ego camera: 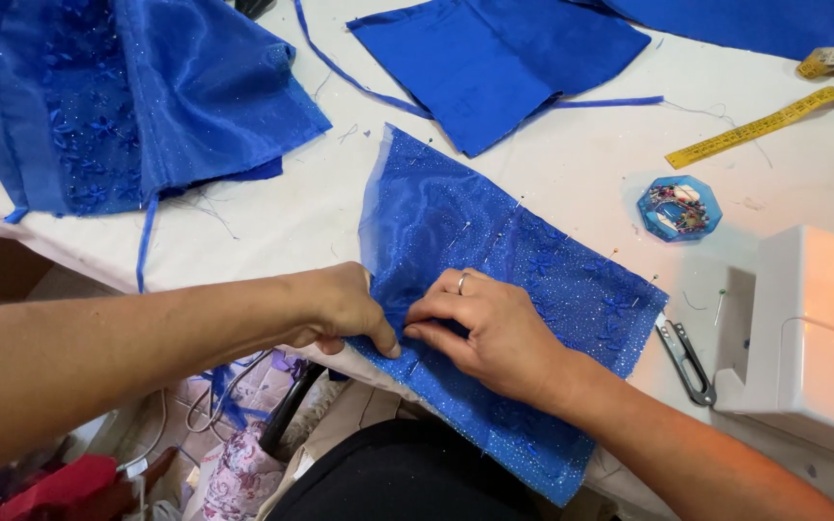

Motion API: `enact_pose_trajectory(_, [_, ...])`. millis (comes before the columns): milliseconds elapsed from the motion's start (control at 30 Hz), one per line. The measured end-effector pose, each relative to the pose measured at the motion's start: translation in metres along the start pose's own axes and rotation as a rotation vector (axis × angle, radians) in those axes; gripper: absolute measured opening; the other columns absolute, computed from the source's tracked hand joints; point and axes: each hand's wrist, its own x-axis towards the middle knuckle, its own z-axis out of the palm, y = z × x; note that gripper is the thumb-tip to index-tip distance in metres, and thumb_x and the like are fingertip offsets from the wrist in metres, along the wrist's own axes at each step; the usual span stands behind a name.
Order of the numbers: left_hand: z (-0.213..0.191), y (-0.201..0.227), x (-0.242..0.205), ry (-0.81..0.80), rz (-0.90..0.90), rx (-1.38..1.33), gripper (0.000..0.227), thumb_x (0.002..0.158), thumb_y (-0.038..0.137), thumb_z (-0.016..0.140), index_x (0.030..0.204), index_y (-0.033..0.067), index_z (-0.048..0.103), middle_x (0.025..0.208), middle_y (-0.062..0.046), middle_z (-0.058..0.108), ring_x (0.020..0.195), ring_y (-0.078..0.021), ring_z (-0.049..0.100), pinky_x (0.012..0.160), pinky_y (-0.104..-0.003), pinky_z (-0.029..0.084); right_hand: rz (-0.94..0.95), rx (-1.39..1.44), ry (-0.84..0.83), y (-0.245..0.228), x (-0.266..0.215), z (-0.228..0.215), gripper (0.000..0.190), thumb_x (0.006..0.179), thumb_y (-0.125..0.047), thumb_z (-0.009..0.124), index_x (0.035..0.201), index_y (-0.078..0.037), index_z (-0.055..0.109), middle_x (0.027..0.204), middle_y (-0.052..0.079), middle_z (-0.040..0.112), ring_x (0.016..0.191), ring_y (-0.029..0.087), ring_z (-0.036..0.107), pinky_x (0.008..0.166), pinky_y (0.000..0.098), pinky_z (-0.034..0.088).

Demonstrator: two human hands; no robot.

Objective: Aligning and pinning two pieces of blue fabric together on a work surface in preparation for sewing.

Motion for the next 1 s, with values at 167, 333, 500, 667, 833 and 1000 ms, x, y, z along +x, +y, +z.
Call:
enact_pose_trajectory(167, [-0.002,0.001,-0.003,-0.018,-0.011,-0.005,0.069,0.061,0.006,0.088,0.121,-0.0127,0.058,0.108,-0.028,0.058,0.08,-0.0275,0.063,0.055,-0.031,0.056,0.074,0.114,-0.022,0.0,0.002,-0.005,0.007,0.09,-0.021,0.071,0.09,-0.015,0.075,0.087,0.004,0.073,0.086,0.026,0.072,0.074,0.0355,0.058])
enact_pose_trajectory(333, [-0.001,-0.003,0.002,-0.025,0.005,-0.046,0.071,0.06,0.004,0.087,0.122,-0.0127,0.056,0.105,-0.025,0.057,0.083,-0.0271,0.061,0.057,-0.032,0.056,0.101,0.186,-0.049,0.005,0.005,-0.012,0.003,0.086,-0.018,0.076,0.085,-0.014,0.076,0.087,0.005,0.075,0.086,0.027,0.074,0.075,0.0367,0.058])
enact_pose_trajectory(500, [0.001,-0.005,0.012,-0.036,0.012,-0.031,0.069,0.06,0.004,0.088,0.119,-0.0124,0.057,0.103,-0.024,0.056,0.078,-0.0258,0.06,0.057,-0.031,0.056,0.13,0.206,-0.073,0.005,0.008,-0.017,0.004,0.087,-0.014,0.074,0.084,-0.011,0.074,0.087,0.007,0.074,0.085,0.028,0.074,0.075,0.0378,0.058])
enact_pose_trajectory(667, [-0.002,0.0,0.01,-0.039,-0.016,0.006,0.07,0.061,0.005,0.087,0.122,-0.0108,0.057,0.101,-0.025,0.057,0.067,-0.0231,0.058,0.051,-0.028,0.052,0.161,0.231,-0.102,0.002,0.009,-0.023,0.005,0.087,-0.012,0.073,0.082,-0.009,0.073,0.088,0.009,0.074,0.085,0.029,0.074,0.077,0.0388,0.058])
enact_pose_trajectory(833, [-0.003,0.001,0.011,-0.053,-0.015,0.025,0.071,0.062,0.007,0.087,0.123,-0.0115,0.056,0.101,-0.025,0.057,0.07,-0.0232,0.058,0.05,-0.031,0.05,0.182,0.269,-0.127,0.006,0.01,-0.026,0.006,0.087,-0.011,0.073,0.082,-0.008,0.073,0.089,0.01,0.074,0.086,0.028,0.073,0.079,0.0391,0.058])
enact_pose_trajectory(1000, [0.001,-0.004,0.018,-0.084,0.003,-0.037,0.073,0.063,0.002,0.084,0.126,-0.0139,0.053,0.104,-0.027,0.056,0.072,-0.0241,0.059,0.054,-0.026,0.052,0.169,0.276,-0.135,0.007,0.01,-0.024,0.006,0.087,-0.012,0.074,0.082,-0.008,0.074,0.089,0.01,0.074,0.087,0.027,0.073,0.08,0.0399,0.058])
